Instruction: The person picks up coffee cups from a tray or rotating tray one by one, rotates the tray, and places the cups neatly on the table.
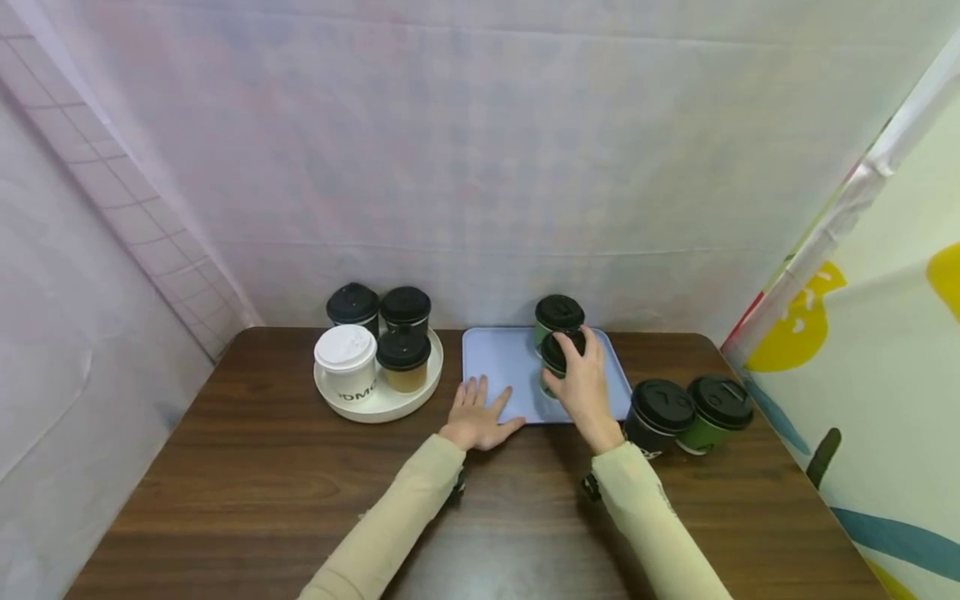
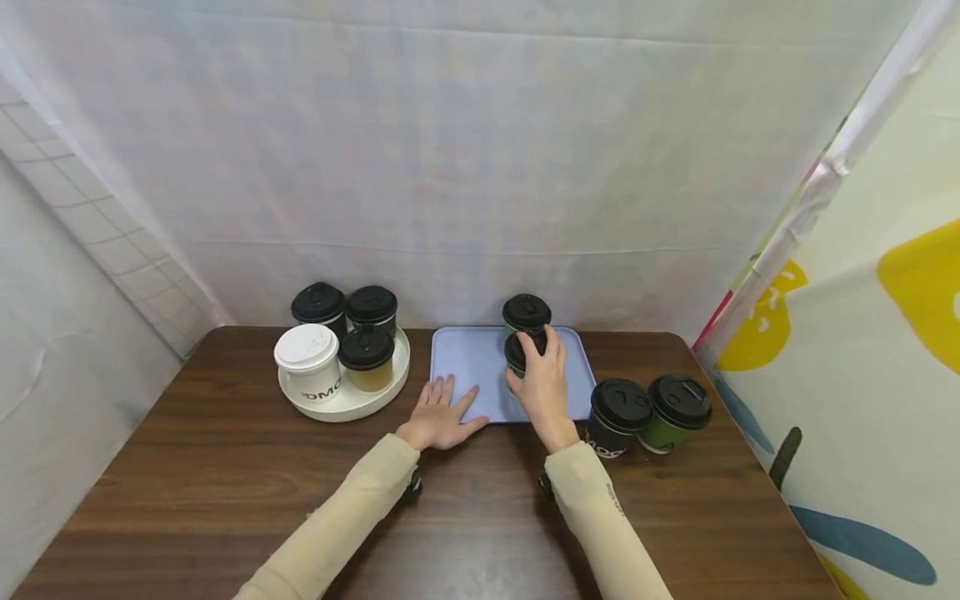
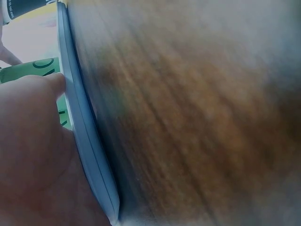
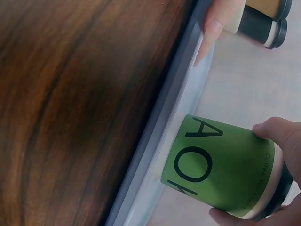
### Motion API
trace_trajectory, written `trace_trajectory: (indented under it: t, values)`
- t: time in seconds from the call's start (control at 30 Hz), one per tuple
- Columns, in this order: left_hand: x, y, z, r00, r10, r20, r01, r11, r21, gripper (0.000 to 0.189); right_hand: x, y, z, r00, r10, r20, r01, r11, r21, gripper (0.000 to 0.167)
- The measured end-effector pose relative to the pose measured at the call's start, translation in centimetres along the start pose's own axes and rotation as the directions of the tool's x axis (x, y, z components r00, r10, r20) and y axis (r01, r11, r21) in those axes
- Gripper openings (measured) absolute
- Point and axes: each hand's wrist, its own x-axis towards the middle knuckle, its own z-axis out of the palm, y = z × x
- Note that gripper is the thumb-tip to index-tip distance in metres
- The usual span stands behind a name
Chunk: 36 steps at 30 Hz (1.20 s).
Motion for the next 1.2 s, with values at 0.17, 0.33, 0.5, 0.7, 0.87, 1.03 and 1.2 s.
trace_trajectory:
  t: [0.17,0.33,0.5,0.7,0.87,1.03,1.2]
  values:
    - [0.1,0.0,0.0,1.000,-0.001,-0.003,0.001,1.000,0.009,0.074,0.0,-0.1,-0.1,1.000,-0.015,-0.003,0.015,1.000,-0.014,0.061]
    - [0.2,0.0,0.2,1.000,-0.001,0.001,0.001,1.000,0.011,0.074,-0.3,-0.2,-0.4,0.999,-0.041,-0.018,0.040,0.999,-0.016,0.060]
    - [0.3,0.0,0.2,1.000,0.000,0.012,0.000,1.000,0.011,0.073,-0.6,-0.3,-1.1,0.997,-0.065,-0.040,0.064,0.998,-0.012,0.060]
    - [0.4,-0.1,0.0,1.000,0.000,0.026,0.000,1.000,0.001,0.073,-1.6,-0.3,-1.9,0.992,-0.099,-0.074,0.098,0.995,-0.016,0.060]
    - [0.2,-0.1,-0.1,1.000,0.008,-0.003,-0.008,1.000,-0.006,0.072,-2.8,-0.1,-2.7,0.993,-0.094,-0.070,0.093,0.995,-0.019,0.061]
    - [0.8,-0.4,0.4,1.000,0.004,0.007,-0.004,1.000,0.002,0.075,-3.9,-0.1,-3.6,0.994,-0.080,-0.067,0.078,0.996,-0.034,0.062]
    - [1.8,-0.9,1.3,1.000,0.005,0.002,-0.005,1.000,0.009,0.076,-4.8,0.0,-4.3,0.994,-0.077,-0.076,0.074,0.996,-0.040,0.062]
